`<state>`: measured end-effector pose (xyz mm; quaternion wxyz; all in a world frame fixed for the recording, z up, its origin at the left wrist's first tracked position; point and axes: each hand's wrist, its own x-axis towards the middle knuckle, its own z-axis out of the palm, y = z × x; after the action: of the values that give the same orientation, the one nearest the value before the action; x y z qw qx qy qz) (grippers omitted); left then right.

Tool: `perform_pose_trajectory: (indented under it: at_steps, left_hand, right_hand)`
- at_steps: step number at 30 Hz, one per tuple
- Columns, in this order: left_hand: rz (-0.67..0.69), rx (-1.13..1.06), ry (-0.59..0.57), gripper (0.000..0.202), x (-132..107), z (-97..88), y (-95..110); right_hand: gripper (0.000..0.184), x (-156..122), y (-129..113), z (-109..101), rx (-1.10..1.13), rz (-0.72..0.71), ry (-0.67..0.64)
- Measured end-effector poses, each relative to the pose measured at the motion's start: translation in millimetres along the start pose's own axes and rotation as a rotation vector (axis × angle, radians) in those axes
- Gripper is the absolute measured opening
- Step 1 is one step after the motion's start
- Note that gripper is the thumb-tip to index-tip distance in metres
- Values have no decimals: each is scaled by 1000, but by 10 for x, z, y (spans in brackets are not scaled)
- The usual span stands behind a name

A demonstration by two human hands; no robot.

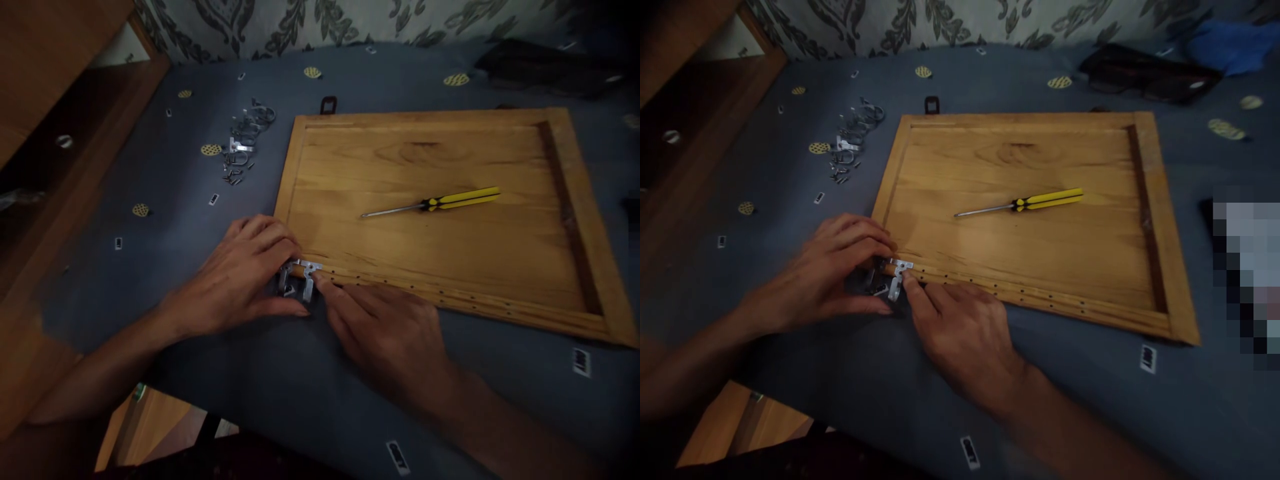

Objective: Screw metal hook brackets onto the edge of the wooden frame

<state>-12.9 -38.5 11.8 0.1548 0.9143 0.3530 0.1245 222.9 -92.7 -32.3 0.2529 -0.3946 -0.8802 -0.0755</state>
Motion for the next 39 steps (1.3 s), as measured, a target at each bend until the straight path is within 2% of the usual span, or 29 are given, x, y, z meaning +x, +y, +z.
perform_pose_trajectory:
  at_steps: [18,25,30,39]
  left_hand:
    - [29,17,-33,50,-14,-57,-2]
    - [36,28,-23,51,-5,-8,15]
    - [27,21,-35,42,0,16,19]
    - [34,31,-55,41,2,-16,19]
  right_hand:
    - [25,-31,2,-23,37,-4,-9]
    - [24,-28,0,-36,21,-7,-18]
    - [23,-23,-9,-15,35,11,8]
    - [27,-11,-20,-28,26,34,25]
